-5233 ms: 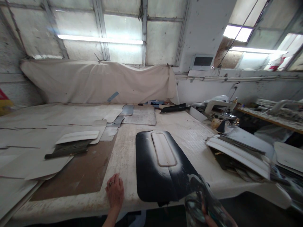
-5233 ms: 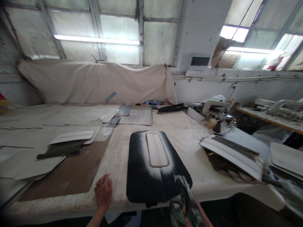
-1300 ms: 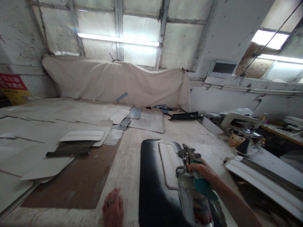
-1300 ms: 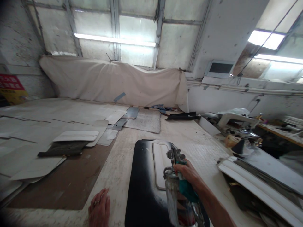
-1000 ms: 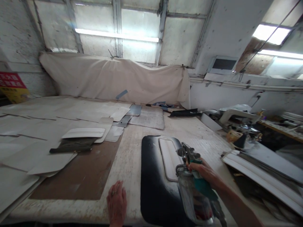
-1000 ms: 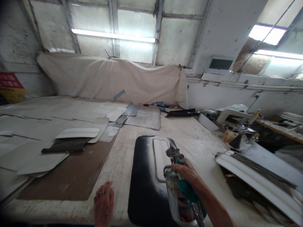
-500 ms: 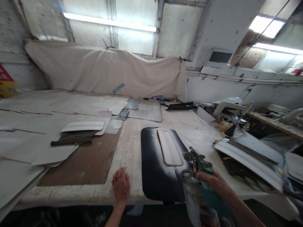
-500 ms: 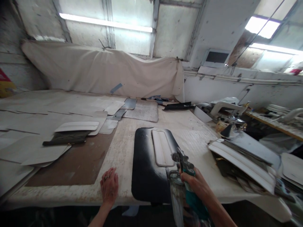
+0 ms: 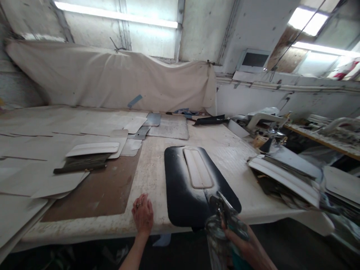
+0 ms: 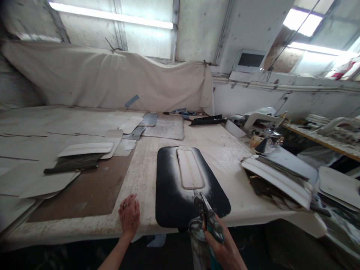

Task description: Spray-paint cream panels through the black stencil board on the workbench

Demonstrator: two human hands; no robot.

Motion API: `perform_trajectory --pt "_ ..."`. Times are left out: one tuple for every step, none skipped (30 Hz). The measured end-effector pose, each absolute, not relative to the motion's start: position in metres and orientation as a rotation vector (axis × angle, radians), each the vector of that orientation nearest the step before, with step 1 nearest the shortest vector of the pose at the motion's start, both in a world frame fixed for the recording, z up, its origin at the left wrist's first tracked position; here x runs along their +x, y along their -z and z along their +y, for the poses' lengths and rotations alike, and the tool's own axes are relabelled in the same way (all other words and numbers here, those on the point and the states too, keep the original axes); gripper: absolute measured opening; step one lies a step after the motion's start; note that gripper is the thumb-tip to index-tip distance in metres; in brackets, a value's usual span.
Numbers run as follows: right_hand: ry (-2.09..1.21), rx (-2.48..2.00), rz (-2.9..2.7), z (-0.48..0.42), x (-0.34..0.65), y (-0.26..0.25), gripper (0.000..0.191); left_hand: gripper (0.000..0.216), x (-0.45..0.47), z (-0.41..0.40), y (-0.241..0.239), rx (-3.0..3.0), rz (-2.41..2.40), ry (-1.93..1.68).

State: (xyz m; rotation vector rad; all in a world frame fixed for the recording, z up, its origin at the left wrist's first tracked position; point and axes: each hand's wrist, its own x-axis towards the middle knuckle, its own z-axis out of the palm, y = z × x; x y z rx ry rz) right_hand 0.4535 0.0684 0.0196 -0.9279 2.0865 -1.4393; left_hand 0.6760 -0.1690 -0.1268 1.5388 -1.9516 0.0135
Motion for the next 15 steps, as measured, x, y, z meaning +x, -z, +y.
perform_trajectory --pt "1.469 -0.901 2.09 0.068 0.458 -0.021 0.029 0.035 0.676 -0.169 0.127 1.54 -1.954 -0.014" --pt "1.497 -0.877 2.091 0.067 0.462 -0.023 0.03 0.036 0.676 -0.169 0.126 1.544 -1.956 -0.014" --pt "1.519 -0.86 2.092 0.066 0.465 -0.025 0.031 0.036 0.675 -0.169 0.126 1.548 -1.961 -0.013" --pt "1.526 -0.85 2.089 0.065 0.467 -0.027 0.032 0.036 0.675 -0.169 0.126 1.555 -1.962 -0.013" --pt "1.527 -0.845 2.085 0.064 0.468 -0.029 0.033 0.036 0.675 -0.169 0.126 1.563 -1.964 -0.013" --pt "1.522 -0.841 2.081 0.064 0.468 -0.031 0.034 0.036 0.674 -0.169 0.126 1.569 -1.966 -0.013" --pt "1.513 -0.837 2.076 0.064 0.467 -0.032 0.034 0.036 0.674 -0.169 0.126 1.574 -1.971 -0.012" --pt "1.501 -0.832 2.071 0.064 0.466 -0.032 0.034 0.036 0.674 -0.169 0.126 1.578 -1.973 -0.012" --pt "1.49 -0.824 2.067 0.065 0.465 -0.032 0.034 0.036 0.673 -0.169 0.126 1.583 -1.973 -0.014" --pt "1.481 -0.815 2.062 0.066 0.463 -0.031 0.034 0.036 0.673 -0.169 0.126 1.587 -1.974 -0.017" --pt "1.478 -0.804 2.056 0.067 0.462 -0.029 0.033 0.036 0.672 -0.169 0.126 1.589 -1.974 -0.02" --pt "1.48 -0.793 2.049 0.068 0.46 -0.028 0.034 0.036 0.672 -0.169 0.126 1.59 -1.972 -0.025" --pt "1.487 -0.783 2.042 0.069 0.458 -0.026 0.034 0.036 0.671 -0.169 0.126 1.592 -1.97 -0.03" --pt "1.493 -0.777 2.037 0.07 0.456 -0.024 0.033 0.036 0.67 -0.169 0.126 1.594 -1.967 -0.032" --pt "1.495 -0.775 2.035 0.071 0.454 -0.022 0.033 0.036 0.67 -0.169 0.126 1.597 -1.964 -0.032"
